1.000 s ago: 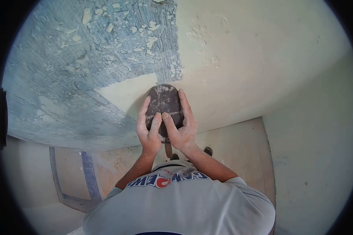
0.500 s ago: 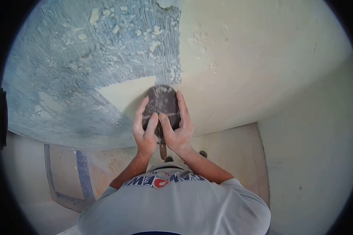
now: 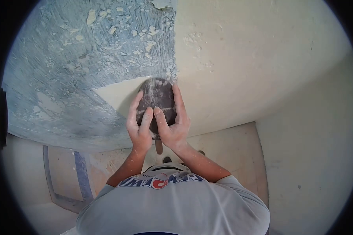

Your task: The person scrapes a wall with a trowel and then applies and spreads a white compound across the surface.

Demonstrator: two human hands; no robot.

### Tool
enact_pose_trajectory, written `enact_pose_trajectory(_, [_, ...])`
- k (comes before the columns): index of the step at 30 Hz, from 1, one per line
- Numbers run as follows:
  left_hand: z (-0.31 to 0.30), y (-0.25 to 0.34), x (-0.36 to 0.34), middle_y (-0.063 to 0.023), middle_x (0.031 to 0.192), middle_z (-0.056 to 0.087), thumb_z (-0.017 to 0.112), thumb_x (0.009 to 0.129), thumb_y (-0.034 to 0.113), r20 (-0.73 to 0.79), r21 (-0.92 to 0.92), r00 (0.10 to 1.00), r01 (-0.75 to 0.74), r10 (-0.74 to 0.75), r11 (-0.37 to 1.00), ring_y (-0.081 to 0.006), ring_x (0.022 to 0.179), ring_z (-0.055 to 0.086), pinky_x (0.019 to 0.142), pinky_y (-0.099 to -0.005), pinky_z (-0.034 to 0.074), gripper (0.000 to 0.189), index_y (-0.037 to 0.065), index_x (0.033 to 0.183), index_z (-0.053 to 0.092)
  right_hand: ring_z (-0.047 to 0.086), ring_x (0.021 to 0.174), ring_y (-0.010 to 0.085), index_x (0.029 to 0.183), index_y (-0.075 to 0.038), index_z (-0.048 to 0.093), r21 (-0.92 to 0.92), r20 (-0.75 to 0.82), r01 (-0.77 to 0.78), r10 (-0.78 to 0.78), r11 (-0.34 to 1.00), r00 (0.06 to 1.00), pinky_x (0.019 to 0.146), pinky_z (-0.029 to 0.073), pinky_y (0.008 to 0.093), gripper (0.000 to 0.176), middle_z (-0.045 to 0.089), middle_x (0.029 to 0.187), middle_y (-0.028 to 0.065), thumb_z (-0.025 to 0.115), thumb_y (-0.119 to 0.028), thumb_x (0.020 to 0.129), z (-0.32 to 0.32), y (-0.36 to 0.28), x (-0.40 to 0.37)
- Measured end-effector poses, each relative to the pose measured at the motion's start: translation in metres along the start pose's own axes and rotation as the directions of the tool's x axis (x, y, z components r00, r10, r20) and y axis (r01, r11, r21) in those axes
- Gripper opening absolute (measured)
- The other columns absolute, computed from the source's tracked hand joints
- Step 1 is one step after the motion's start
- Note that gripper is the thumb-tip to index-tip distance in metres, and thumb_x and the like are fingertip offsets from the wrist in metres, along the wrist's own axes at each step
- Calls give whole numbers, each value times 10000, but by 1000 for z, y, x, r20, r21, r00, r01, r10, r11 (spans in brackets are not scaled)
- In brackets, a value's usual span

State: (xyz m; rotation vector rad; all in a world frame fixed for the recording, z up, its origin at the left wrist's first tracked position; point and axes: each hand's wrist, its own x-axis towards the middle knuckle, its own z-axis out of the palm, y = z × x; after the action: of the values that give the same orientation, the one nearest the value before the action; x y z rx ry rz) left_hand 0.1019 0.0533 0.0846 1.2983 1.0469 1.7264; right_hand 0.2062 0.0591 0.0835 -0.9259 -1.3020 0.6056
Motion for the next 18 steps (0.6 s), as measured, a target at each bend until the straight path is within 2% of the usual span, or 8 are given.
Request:
enact_pose_trajectory(2, [-3, -19, -6, -151, 1259, 580, 554, 909, 43, -21, 19, 1000, -18, 19, 1000, -174, 1073, 566, 933, -302, 448, 434, -43, 1330, 497, 590, 1143, 270, 1436, 51, 343, -158, 0, 42, -43, 987, 999, 945, 478, 346, 663, 536, 1313, 249, 640, -57, 853, -1, 10, -11])
enact_pose_trajectory(4, [-3, -19, -5, -144, 1258, 582, 554, 910, 40, -12, 140, 993, -113, 116, 984, -166, 1048, 570, 911, -298, 459, 433, -44, 1330, 497, 585, 1152, 278, 1434, 51, 346, -74, 7, 4, -3, 997, 1000, 948, 476, 348, 663, 534, 1318, 246, 642, -61, 851, 0, 4, -5])
enact_pose_trajectory(8, [1, 1, 1, -146, 1281, 549, 554, 903, 47, -5, 17, 1000, 16, -16, 1000, -184, 1105, 535, 966, -311, 423, 453, -58, 1337, 480, 574, 1170, 279, 1429, 55, 352, -77, 0, 55, -55, 996, 998, 961, 470, 352, 664, 528, 1326, 246, 646, -62, 845, -1, -4, -1])
enact_pose_trajectory(10, [1, -4, -6, -153, 1280, 553, 553, 900, 48, -18, 42, 1000, 12, -12, 999, -199, 1120, 534, 982, -322, 411, 455, -66, 1334, 478, 528, 1218, 266, 1418, 82, 353, -119, -1, -29, 29, 992, 1000, 1015, 422, 351, 676, 500, 1361, 237, 658, -59, 832, -1, 3, -7])
enact_pose_trajectory(11, [1, -11, -6, -160, 1288, 550, 548, 898, 49, -26, 31, 999, -31, 31, 999, -207, 1143, 529, 1000, -326, 397, 455, -73, 1331, 477, 532, 1214, 267, 1415, 79, 360, -10, -3, 2, -2, 1000, 1000, 1012, 423, 350, 673, 503, 1356, 239, 658, -56, 827, 1, 11, -7])
enact_pose_trajectory(14, [3, 11, 8, -159, 1295, 546, 546, 897, 48, -2, 29, 999, -52, 53, 998, -203, 1151, 526, 1005, -320, 394, 457, -72, 1332, 476, 528, 1217, 261, 1421, 71, 358, -104, -4, 44, -44, 994, 999, 1015, 421, 348, 672, 503, 1357, 238, 655, -59, 832, 2, -13, 11])
enact_pose_trajectory(16, [2, 14, 9, -158, 1306, 540, 543, 900, 55, 24, 20, 1000, 13, -13, 1000, -203, 1160, 523, 1011, -318, 389, 457, -73, 1334, 475, 524, 1224, 264, 1423, 66, 359, -11, -20, -21, 21, 1000, 1000, 1018, 418, 351, 670, 501, 1358, 238, 653, -62, 835, 4, -17, 10])
enact_pose_trajectory(18, [-3, -10, 3, -169, 1294, 566, 555, 902, 46, -11, 83, 996, -90, 92, 992, -216, 1167, 540, 1002, -327, 409, 431, -60, 1317, 505, 527, 1219, 263, 1421, 68, 360, -62, -35, 14, -16, 998, 999, 1014, 420, 348, 669, 505, 1352, 238, 652, -66, 835, 5, 1, -1])
